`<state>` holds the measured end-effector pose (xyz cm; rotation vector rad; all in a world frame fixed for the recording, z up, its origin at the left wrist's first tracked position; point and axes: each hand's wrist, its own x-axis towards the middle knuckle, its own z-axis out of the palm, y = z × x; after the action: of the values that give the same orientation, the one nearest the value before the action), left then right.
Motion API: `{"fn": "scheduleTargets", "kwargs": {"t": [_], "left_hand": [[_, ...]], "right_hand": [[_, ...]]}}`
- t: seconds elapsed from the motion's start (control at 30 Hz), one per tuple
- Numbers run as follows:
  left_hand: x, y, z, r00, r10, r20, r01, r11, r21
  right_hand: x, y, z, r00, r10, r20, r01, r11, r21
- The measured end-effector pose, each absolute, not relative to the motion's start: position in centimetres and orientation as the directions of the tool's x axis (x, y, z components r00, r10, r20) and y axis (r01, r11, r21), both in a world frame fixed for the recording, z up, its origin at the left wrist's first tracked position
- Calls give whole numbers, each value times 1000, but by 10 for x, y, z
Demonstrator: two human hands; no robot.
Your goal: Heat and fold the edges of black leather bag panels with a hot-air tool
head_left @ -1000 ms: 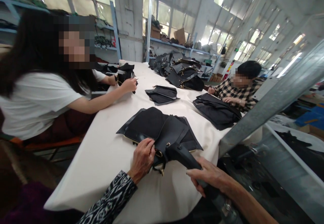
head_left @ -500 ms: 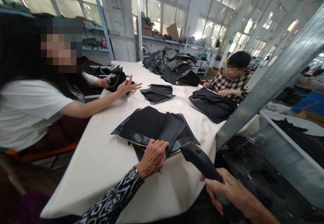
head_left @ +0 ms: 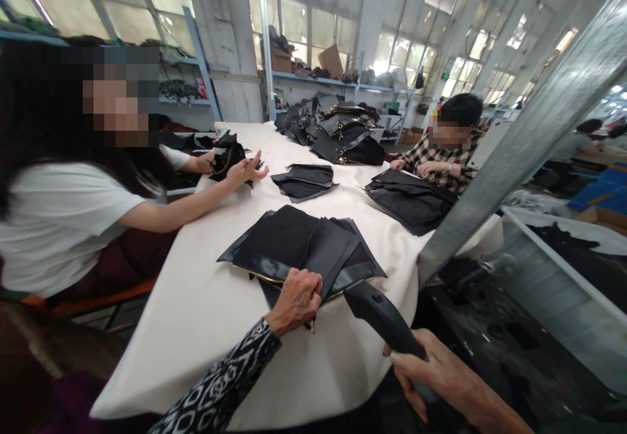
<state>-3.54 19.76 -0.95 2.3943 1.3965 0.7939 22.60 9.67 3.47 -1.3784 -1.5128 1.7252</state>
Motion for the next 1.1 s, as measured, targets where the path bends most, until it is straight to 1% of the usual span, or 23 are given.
{"fn": "scheduleTargets", "kwargs": {"t": [0.1,0.17,0.23,0.3,0.5,0.7,0.87,0.97,1.03,1.1], "left_hand": [[-49,200,-10,318,896,309,607,-443,660],[-57,201,-10,260,917,302,514,-396,761],[-62,203,-11,210,930,302,426,-365,828],[-64,203,-12,180,936,303,356,-350,867],[-64,200,-19,152,942,299,239,-329,914],[-67,200,-21,132,948,291,163,-310,937],[-69,204,-20,67,962,266,67,-270,960],[-69,205,-20,42,967,252,14,-253,967],[-70,205,-20,29,969,244,-12,-244,970],[-70,205,-21,19,971,239,-32,-238,971]], "right_hand": [[225,98,33,-391,837,-383,282,-287,-915],[223,100,34,-391,837,-382,288,-283,-915],[220,101,37,-393,836,-383,295,-280,-914],[217,102,39,-393,832,-391,304,-284,-909],[204,106,48,-389,823,-415,343,-289,-894],[184,119,61,-447,797,-406,380,-242,-893],[170,137,64,-458,761,-460,482,-222,-848],[164,145,63,-438,734,-519,526,-258,-810],[160,150,64,-433,714,-550,546,-278,-790],[154,154,67,-448,706,-549,538,-277,-796]]}}
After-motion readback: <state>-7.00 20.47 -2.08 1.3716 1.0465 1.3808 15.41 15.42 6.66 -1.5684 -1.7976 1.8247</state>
